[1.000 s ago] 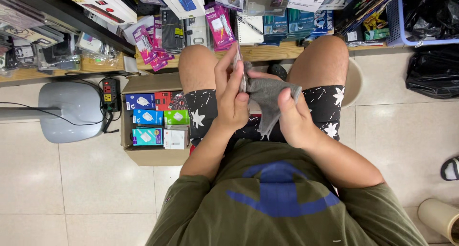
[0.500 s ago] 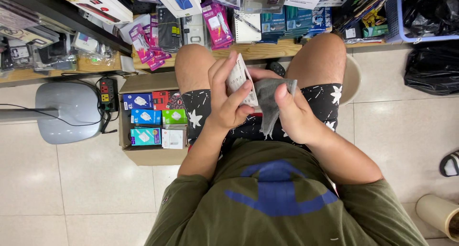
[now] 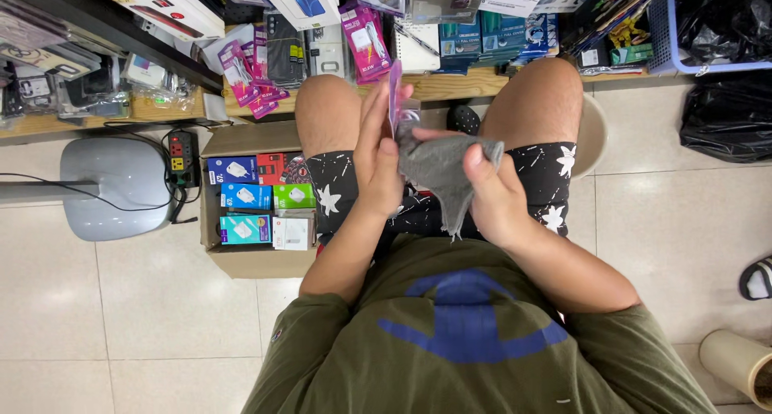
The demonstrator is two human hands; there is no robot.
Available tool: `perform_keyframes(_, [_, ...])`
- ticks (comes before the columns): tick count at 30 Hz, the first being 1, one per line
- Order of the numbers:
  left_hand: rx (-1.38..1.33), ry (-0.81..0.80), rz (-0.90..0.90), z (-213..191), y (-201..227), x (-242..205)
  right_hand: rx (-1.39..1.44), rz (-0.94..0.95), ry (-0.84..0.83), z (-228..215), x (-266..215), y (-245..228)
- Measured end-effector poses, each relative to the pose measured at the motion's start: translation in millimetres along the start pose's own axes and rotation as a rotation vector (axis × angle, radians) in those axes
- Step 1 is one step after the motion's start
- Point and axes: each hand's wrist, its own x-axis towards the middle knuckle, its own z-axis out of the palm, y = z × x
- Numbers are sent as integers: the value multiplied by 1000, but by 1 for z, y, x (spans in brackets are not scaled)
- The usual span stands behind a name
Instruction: The person wipes the front and back of several packaged chargers with a cloth, then stacks them together by hand.
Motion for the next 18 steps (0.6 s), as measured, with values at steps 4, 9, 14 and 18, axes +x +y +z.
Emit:
perform_keyframes(4, [20,-4,-111,7,5,-3,62,-48,-15,-24,7,32])
perform_keyframes(9, [-319,203,-424,26,-2,-19,-437,-365,-301,-13,15,17])
perform_keyframes(14, [-431,354,-478,19,3,-5,-770,-598,-369,-22,8,49])
perform_keyframes(18, [-748,271,-439,3,16,4,-823,-571,-487,-33,2,42])
